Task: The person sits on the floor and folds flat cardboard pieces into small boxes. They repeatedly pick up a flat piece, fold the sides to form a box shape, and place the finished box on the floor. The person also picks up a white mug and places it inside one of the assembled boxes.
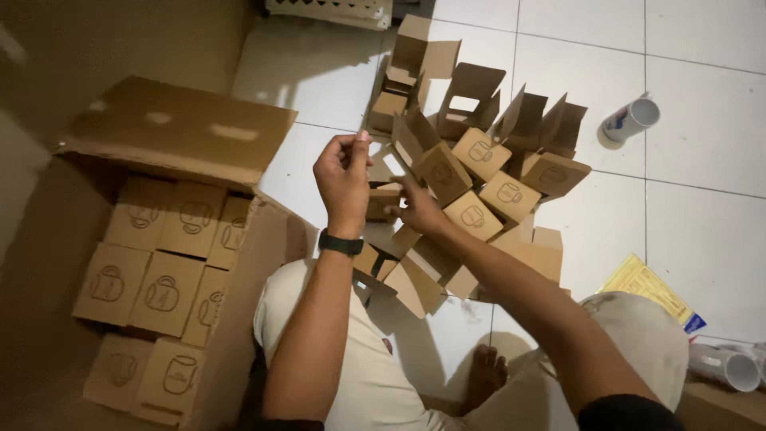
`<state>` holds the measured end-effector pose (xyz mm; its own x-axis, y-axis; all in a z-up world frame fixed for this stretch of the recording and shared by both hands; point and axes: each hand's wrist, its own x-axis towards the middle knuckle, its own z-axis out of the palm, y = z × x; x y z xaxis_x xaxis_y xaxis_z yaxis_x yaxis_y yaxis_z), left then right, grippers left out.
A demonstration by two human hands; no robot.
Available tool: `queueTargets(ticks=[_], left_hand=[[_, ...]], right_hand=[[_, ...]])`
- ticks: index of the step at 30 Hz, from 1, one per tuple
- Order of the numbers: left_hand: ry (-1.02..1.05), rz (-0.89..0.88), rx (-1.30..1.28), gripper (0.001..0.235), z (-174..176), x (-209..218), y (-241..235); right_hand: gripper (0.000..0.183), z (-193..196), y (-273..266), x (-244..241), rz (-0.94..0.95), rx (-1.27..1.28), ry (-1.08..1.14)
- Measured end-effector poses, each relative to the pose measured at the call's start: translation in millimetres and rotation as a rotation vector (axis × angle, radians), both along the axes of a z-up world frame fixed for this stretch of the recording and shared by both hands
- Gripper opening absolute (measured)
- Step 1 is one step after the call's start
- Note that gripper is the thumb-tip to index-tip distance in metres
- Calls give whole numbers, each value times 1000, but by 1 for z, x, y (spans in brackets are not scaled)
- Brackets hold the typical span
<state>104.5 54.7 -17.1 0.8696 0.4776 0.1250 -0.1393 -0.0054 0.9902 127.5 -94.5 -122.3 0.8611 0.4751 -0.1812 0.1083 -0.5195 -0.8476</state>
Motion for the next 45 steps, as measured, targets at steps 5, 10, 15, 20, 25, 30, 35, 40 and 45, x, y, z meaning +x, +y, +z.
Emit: queueTargets(ticks=[5,10,15,20,25,30,35,40,45], left_hand=[[-99,139,46,24,16,-15,5],[-90,219,89,23,10,-25,1],[283,-172,-420,120,39,-30,-23],[254,-298,-491,106,56,-38,-44],[256,-374,-666,109,30,-27,-37],[315,-491,-837,94,60,-42,-43],[358,-521,-921,85,45,-36,-46],[394,-470,-1028,83,29,-37,-44],[413,-482,-1020,84,63,-48,-38]], right_hand=[[18,23,2,-3,-270,-25,-140],[26,123,-49,5,-502,326,-125],[47,168,-80,-6,-664,796,75],[32,162,-66,-42,-700,1042,123],[38,163,-80,-51,-286,955,-36],[33,162,-100,-56,-2,378,-321],[20,178,-77,-70,-82,260,-1016],[12,137,-67,-78,74,228,-1369],[33,131,-59,-79,144,174,-1403]])
